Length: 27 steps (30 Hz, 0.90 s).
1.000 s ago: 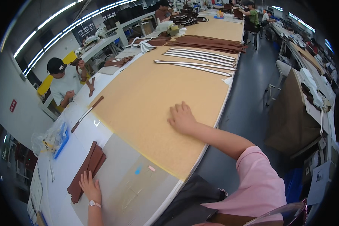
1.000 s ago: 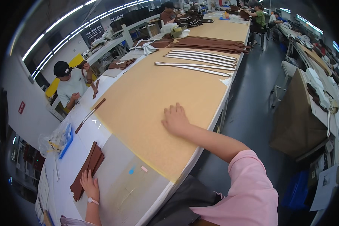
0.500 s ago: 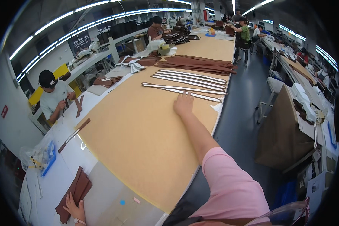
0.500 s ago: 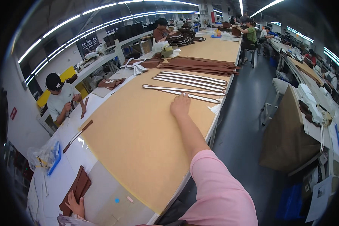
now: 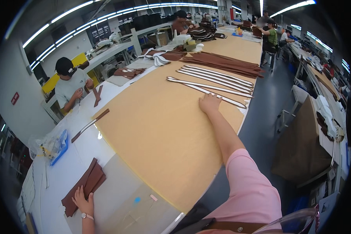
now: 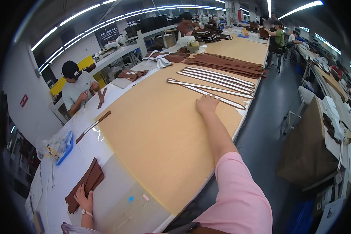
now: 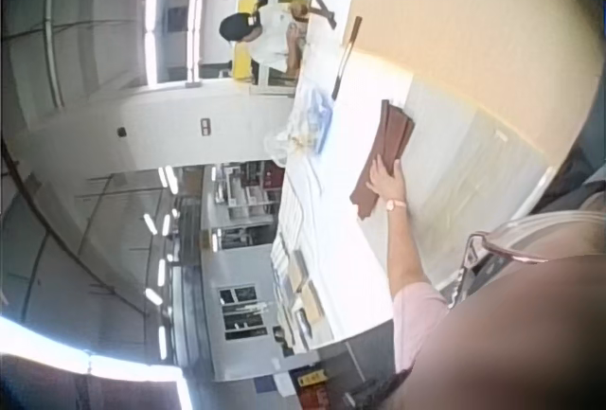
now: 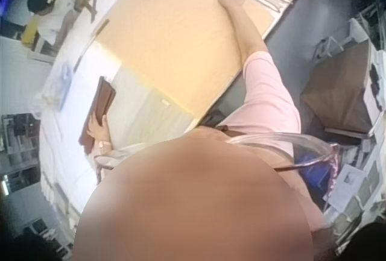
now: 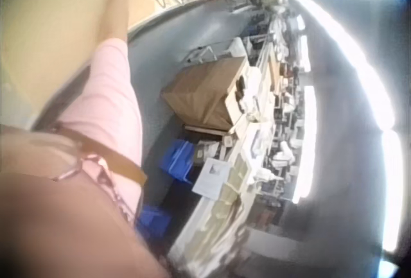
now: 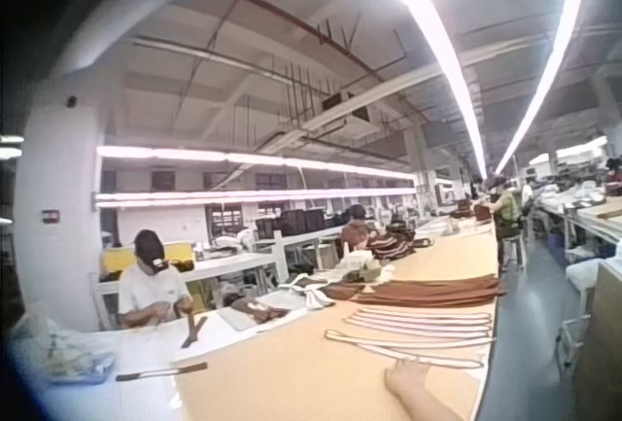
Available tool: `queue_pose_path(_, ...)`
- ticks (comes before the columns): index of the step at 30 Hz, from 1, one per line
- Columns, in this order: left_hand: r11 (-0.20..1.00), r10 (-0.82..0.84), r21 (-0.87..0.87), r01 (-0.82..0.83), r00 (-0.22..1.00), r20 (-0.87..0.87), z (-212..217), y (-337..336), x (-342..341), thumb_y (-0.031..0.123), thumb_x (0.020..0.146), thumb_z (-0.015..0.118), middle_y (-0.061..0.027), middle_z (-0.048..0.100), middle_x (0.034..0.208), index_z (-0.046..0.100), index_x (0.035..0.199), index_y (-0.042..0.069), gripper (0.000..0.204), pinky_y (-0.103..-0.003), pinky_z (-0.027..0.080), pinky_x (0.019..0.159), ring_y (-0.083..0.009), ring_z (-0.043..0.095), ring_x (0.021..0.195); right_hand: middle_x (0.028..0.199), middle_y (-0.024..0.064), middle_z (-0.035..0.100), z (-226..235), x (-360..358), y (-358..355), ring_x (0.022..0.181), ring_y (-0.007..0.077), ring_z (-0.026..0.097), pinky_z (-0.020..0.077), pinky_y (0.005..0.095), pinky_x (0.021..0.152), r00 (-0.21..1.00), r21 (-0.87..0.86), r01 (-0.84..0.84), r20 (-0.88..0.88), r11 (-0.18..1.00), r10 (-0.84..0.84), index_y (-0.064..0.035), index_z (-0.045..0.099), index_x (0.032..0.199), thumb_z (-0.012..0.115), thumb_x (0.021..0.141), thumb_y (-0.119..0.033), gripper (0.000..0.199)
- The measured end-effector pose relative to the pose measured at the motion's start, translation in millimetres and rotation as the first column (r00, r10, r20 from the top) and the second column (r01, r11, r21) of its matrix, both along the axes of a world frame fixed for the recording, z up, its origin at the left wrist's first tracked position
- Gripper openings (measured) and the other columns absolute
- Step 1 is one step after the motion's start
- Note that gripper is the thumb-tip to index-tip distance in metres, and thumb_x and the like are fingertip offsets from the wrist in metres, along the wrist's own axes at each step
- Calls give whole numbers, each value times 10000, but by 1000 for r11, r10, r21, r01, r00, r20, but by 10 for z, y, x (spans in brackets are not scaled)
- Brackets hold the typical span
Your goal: The recorder is assembling leather belt components by applying adhesive and aligning layers on a workshop table.
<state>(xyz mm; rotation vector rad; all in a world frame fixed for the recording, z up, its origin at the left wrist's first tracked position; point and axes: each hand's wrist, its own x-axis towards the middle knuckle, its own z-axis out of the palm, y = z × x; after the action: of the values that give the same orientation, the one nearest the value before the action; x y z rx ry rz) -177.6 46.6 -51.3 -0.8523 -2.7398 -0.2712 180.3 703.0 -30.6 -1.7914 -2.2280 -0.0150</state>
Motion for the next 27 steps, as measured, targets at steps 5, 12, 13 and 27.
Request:
queue_pose_path(5,1000,-16,24,16,1000,-8,45,83,50,426,889,651,-144,487,1480,499,1454,134,654,-605,143,1200,-348,396,1399,1393,117,569,-13,-51,-304,1381,343,430,251,630,1143,988,4,-141,66,990,141,-29,568,1371,472,1002,-389,524)
queue_pose_path(12,999,-15,47,15,1000,2,17,67,78,412,893,662,-126,503,1475,519,1439,134,629,-586,151,1205,-313,405,1398,1302,118,615,-220,-58,-306,1235,310,542,336,611,1092,996,204,-47,-65,978,62,-44,642,1221,499,976,-282,371)
queue_pose_path(13,998,-22,51,22,1000,-3,18,74,81,407,894,664,-123,508,1472,524,1434,135,621,-578,153,1207,-309,409,1396,1310,106,614,-237,-64,-278,1224,313,549,354,607,1076,998,180,-47,-39,983,55,-52,642,1210,507,973,-268,347)
queue_pose_path(27,998,-25,52,28,999,-48,-18,46,59,387,886,683,-113,533,1443,551,1407,146,589,-546,188,1202,-295,440,1367,1317,198,572,188,-573,-2129,1164,351,586,533,486,894,624,-312,-690,201,653,755,42,536,1329,494,990,-253,451)
